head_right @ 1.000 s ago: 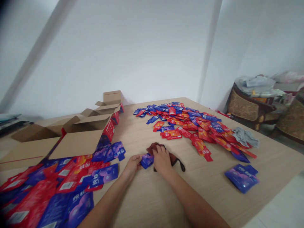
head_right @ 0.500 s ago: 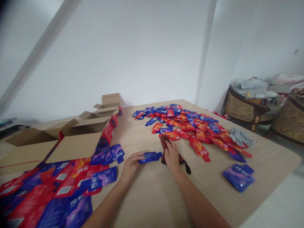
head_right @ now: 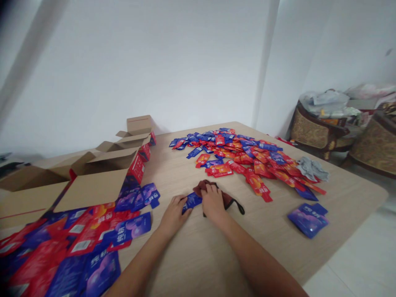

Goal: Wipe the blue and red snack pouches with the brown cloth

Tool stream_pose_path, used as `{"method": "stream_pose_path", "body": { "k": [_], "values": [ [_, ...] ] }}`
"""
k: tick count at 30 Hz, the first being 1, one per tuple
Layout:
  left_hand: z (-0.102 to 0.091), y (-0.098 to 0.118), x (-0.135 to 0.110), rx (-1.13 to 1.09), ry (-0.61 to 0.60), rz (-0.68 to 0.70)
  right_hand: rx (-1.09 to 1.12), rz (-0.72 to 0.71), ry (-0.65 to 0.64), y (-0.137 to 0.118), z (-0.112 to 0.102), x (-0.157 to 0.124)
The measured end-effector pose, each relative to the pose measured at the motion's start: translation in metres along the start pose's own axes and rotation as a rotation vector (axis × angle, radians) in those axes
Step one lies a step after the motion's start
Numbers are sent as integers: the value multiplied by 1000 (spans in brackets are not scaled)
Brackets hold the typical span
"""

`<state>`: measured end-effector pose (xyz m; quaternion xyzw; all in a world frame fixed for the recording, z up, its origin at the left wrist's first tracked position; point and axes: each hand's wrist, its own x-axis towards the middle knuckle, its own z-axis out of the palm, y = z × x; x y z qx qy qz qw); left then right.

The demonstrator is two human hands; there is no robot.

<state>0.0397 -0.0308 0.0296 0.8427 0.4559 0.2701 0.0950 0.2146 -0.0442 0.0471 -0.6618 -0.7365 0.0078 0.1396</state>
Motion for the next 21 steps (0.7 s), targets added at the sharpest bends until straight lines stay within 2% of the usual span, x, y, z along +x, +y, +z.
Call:
{"method": "stream_pose_path", "body": {
  "k": [3, 5, 9, 11, 13, 15, 17, 21],
  "values": [
    [-4, 1, -2, -51, 25, -27, -28, 103, 29, 27, 3, 11],
    [-8, 0, -3, -197, 87, -82, 18, 133, 88, 38, 8, 12],
    [-9, -7, 0, -591, 274, -348, 193, 126, 281, 40, 15, 8],
    [-5, -10, 3, -768, 277, -513, 249, 66, 345, 30, 15, 5],
    [1, -10, 5, -931, 215, -657, 245, -17, 303, 14, 15, 1],
    [6, -8, 7, -1071, 156, -748, 197, -80, 181, -4, 15, -3],
    [9, -5, 9, -1159, 134, -789, 167, -123, 81, -21, 14, -7],
    [9, -5, 12, -1237, 133, -808, 275, -234, 32, -35, 9, -12]
  ]
}}
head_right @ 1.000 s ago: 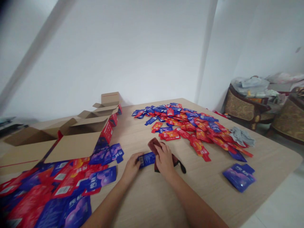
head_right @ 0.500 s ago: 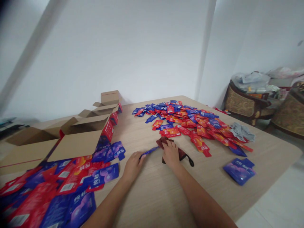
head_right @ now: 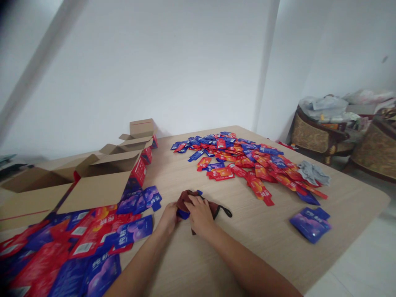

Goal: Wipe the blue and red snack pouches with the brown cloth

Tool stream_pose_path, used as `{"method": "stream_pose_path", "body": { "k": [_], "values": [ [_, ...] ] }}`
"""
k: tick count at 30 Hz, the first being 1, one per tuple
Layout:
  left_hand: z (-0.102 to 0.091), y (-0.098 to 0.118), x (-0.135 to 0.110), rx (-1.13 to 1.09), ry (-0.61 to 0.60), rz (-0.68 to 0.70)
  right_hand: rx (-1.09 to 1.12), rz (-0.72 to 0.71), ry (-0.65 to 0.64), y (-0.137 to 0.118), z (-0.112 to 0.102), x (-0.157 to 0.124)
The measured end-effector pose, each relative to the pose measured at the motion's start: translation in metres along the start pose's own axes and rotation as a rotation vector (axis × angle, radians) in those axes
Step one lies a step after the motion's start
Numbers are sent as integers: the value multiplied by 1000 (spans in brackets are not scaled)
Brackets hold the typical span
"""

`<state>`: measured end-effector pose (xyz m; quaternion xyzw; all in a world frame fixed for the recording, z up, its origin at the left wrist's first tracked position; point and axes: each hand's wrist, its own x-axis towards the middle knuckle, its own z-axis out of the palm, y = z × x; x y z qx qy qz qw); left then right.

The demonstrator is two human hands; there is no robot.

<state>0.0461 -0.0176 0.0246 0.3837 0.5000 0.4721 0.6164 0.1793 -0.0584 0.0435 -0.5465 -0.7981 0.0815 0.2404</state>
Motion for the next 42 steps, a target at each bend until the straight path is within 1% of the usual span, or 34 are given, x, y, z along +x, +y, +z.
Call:
{"method": "stream_pose_path", "body": {
  "k": [4, 8, 10, 13, 15, 16, 18, 20, 21, 22, 23, 24, 26, 28, 29, 31, 34, 36, 38, 41, 42],
  "values": [
    [-5, 2, 1, -42, -1, 7, 202, -109, -33, -1, -8, -5],
    [-10, 5, 1, -95, 28, 57, 319, -183, -115, -3, -14, -10],
    [-11, 7, 1, -124, 8, 69, 374, -185, -130, -2, -15, -11],
    [-13, 7, 2, -191, -52, 58, 515, -137, -117, 7, -16, -9],
    [-15, 7, 3, -236, -65, 34, 587, -78, -42, 18, -19, -8],
    [-16, 7, 3, -260, -66, 19, 606, -50, 22, 23, -21, -7],
    [-17, 8, 3, -319, -79, -20, 613, -7, 194, 32, -25, -5],
    [-16, 10, 1, -380, -128, -76, 590, 2, 354, 33, -29, -5],
    [-14, 11, -1, -403, -166, -111, 563, -13, 403, 31, -30, -6],
    [-12, 13, -4, -421, -209, -148, 525, -45, 420, 27, -30, -7],
    [-10, 15, -7, -437, -256, -183, 477, -90, 402, 22, -30, -8],
    [-7, 17, -10, -456, -301, -210, 421, -142, 349, 15, -29, -10],
    [-3, 21, -15, -483, -366, -257, 307, -218, 198, 2, -25, -12],
    [-2, 23, -18, -487, -385, -286, 218, -229, 82, -7, -21, -12],
    [-1, 23, -18, -478, -380, -284, 185, -216, 49, -8, -19, -11],
    [-1, 21, -17, -452, -345, -248, 132, -167, 24, -4, -17, -7],
    [-2, 18, -12, -391, -263, -173, 24, -23, 29, 15, -15, -2],
    [-5, 20, -9, -350, -194, -122, -52, 85, 35, 29, -14, 0],
    [-11, 26, -5, -345, -95, -16, -101, 145, 36, 41, -14, 0],
    [-26, 39, 1, -452, 140, 244, -118, 150, 62, 48, -13, -2],
    [-31, 41, 3, -507, 209, 307, -116, 150, 74, 48, -13, -3]
  ]
}}
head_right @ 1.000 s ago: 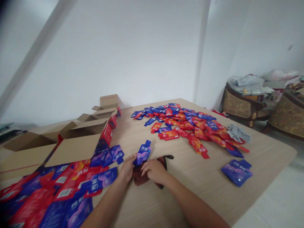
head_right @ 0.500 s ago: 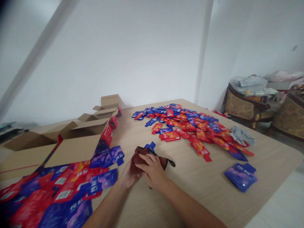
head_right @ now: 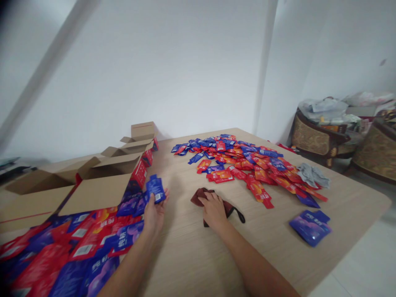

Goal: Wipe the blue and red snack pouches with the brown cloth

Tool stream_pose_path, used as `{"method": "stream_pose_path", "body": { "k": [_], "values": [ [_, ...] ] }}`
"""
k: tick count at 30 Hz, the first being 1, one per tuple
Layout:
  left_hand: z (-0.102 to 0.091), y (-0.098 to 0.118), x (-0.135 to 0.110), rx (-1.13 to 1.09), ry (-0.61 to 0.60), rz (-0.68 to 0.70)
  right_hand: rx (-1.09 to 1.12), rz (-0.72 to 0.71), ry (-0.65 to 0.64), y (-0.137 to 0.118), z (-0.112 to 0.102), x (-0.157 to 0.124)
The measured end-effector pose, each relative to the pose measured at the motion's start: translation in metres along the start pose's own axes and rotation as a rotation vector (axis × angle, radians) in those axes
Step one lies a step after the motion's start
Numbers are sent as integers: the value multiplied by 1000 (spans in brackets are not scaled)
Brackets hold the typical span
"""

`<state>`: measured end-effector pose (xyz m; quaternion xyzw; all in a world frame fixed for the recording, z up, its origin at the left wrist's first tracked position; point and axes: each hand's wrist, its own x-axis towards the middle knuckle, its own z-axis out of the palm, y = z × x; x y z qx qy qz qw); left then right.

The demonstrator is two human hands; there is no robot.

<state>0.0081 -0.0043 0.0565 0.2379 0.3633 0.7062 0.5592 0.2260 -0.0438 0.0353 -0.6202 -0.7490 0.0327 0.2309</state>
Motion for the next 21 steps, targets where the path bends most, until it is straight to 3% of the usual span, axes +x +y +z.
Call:
{"method": "stream_pose_path", "body": {
  "k": [2, 4, 7, 10, 12, 14, 18, 21],
  "values": [
    [-4, 3, 2, -83, 68, 38, 4, 5, 5, -1, 0, -1],
    [-6, -1, -2, -96, 57, -40, 9, 15, -3, -3, 0, -1],
    [4, -13, -12, 3, -32, -166, 35, 20, 10, -4, 2, 0],
    [26, -27, -11, 234, -196, -216, 107, 44, 74, 0, 5, 3],
    [47, -38, -2, 523, -359, -137, 184, 75, 162, 7, 9, 6],
    [69, -51, 13, 1005, -519, 111, 300, 108, 287, 18, 12, 10],
    [112, -85, 44, 1267, -616, 242, 610, 203, 553, 41, 18, 18],
    [137, -110, 54, 1451, -763, 296, 755, 272, 677, 52, 19, 22]
  ]
}}
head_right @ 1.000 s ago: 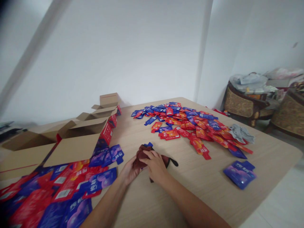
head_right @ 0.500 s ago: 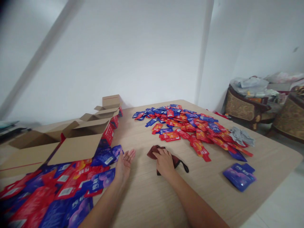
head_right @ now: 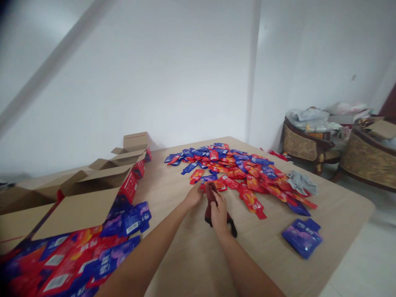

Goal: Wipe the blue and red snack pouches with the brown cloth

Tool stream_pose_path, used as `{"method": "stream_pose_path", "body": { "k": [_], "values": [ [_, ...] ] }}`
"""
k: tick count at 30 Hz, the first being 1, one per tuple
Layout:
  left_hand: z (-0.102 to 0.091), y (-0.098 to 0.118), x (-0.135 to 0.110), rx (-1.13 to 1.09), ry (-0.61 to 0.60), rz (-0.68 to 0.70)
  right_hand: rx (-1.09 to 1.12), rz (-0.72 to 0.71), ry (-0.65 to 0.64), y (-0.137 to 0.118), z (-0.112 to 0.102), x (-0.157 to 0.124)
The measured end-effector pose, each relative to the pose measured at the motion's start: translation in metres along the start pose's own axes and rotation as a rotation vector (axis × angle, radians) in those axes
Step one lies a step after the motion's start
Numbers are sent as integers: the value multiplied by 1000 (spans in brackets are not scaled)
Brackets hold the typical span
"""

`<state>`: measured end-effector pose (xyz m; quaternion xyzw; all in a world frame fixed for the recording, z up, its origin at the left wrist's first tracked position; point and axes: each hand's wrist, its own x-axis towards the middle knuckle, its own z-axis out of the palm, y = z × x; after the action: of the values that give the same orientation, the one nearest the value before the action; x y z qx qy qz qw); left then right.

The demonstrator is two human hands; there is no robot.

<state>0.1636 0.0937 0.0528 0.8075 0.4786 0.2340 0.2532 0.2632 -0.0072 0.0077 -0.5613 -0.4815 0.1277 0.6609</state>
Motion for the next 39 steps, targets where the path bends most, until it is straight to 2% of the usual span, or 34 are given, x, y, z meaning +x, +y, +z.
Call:
{"method": "stream_pose_path", "body": {
  "k": [3, 7, 13, 18, 21, 23, 26, 28, 31, 35, 39],
  "values": [
    [16, 9, 9, 181, -128, 64, 41, 35, 12, 1, -2, 3],
    [27, 10, -10, 357, -193, 82, 49, 47, -13, 0, -3, 3],
    [15, -10, -83, 633, -38, 130, 9, 36, -25, -4, -3, 0],
    [0, -15, -151, 699, -25, 97, -114, -9, -55, -9, -5, 0],
    [-6, -10, -183, 716, -59, 67, -238, -124, -196, -26, -1, -11],
    [-8, -4, -197, 713, -71, 56, -329, -231, -384, -43, 6, -27],
    [-10, 3, -207, 699, -116, 73, -484, -340, -681, -68, 17, -54],
    [-11, 5, -207, 697, -134, 86, -588, -350, -770, -76, 20, -62],
    [-10, 4, -204, 705, -107, 72, -714, -314, -760, -70, 14, -48],
    [-11, 1, -202, 672, -113, 59, -897, -190, -641, -42, -4, -13],
    [-18, 0, -202, 586, -71, 72, -996, -164, -552, -21, -14, 1]
  ]
}}
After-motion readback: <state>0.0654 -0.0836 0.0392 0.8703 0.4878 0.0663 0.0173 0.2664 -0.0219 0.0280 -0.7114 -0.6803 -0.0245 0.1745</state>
